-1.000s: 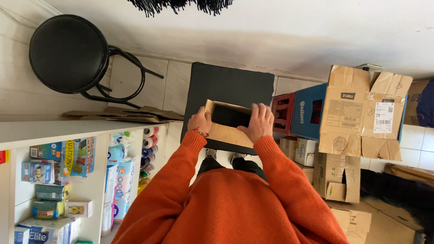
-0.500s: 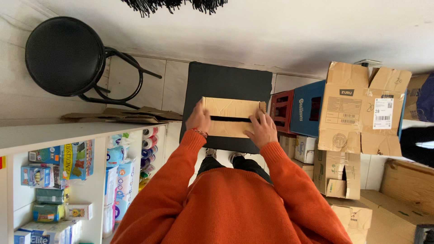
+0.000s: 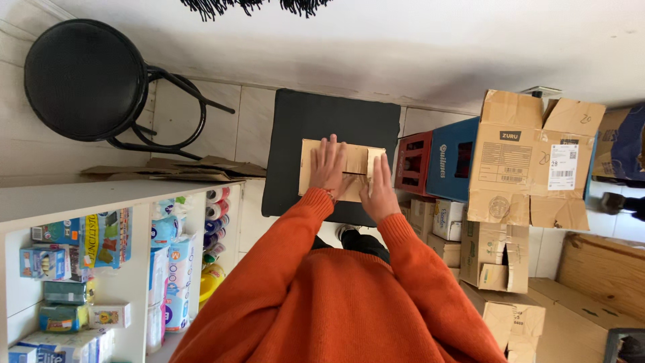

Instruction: The person folds several small cardboard boxes by hand on a black table and then places them onto a stack of folded boxes.

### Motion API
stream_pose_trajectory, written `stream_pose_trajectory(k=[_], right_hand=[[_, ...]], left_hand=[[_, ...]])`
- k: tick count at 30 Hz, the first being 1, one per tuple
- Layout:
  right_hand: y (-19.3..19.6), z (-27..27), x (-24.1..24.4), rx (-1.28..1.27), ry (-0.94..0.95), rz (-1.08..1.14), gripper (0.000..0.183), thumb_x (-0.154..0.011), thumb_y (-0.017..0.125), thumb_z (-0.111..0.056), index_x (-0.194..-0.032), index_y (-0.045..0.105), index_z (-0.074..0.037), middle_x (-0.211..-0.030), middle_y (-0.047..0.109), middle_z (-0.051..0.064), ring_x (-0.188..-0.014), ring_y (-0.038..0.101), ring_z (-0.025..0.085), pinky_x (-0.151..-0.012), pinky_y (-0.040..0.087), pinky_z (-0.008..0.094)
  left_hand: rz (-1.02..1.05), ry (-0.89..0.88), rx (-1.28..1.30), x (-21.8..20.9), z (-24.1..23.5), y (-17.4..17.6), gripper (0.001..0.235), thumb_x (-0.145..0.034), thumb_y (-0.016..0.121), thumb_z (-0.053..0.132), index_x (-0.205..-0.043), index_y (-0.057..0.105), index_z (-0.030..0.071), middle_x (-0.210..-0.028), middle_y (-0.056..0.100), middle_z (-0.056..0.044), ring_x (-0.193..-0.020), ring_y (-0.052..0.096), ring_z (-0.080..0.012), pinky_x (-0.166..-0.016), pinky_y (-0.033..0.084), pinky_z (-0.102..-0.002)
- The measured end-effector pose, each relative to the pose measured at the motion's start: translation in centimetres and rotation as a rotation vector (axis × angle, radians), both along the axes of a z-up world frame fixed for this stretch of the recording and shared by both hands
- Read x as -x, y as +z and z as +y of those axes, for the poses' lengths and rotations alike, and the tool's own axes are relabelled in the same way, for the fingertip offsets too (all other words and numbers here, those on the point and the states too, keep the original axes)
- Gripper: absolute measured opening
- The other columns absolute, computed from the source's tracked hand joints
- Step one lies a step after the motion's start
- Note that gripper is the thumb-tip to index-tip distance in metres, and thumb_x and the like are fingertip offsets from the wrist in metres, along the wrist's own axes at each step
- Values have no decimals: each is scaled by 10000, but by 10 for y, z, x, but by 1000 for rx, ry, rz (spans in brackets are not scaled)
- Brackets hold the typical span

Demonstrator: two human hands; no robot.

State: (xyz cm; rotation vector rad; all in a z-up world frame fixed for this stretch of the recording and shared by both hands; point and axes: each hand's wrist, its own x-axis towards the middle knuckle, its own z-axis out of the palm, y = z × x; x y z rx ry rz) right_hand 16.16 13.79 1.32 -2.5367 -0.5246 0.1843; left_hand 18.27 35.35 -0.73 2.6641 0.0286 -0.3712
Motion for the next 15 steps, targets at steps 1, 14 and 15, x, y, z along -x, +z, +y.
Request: stream_pose_trajectory(k=[1,14,15], right_hand=[[-15,-7,-1,-17,-69,-59,929,-1064,683,-43,-1952,409,-37,-1913,343,288,-1747,488,541,-1320,648,594],[-6,-41,14,-132,-100,-384,519,-993,898,-86,-1508,962,-116,-1531,874,81,-1263,909,302,-1053,783,370],[-10,-45,14,-129,-102,-383,519,-993,898,-86,-1508,962,-116,-1531,874,81,-1263,909,302,-1053,783,370]], left_hand=[[-28,-25,-50,-5,-3,-11,1201,-1094,927,679,-2025,325,216,-2152,106,-191,-1985,96,-490,-1594,115,-754],[-437,94,-137,-34,-15,-51,812,-1308,445,848,-1732,711,208,-1778,752,-216,-1788,574,-515,-1390,429,-922],[-437,93,-134,-37,-18,-51,812,-1308,445,848,-1732,711,208,-1778,752,-216,-1788,574,-515,-1390,429,-922]])
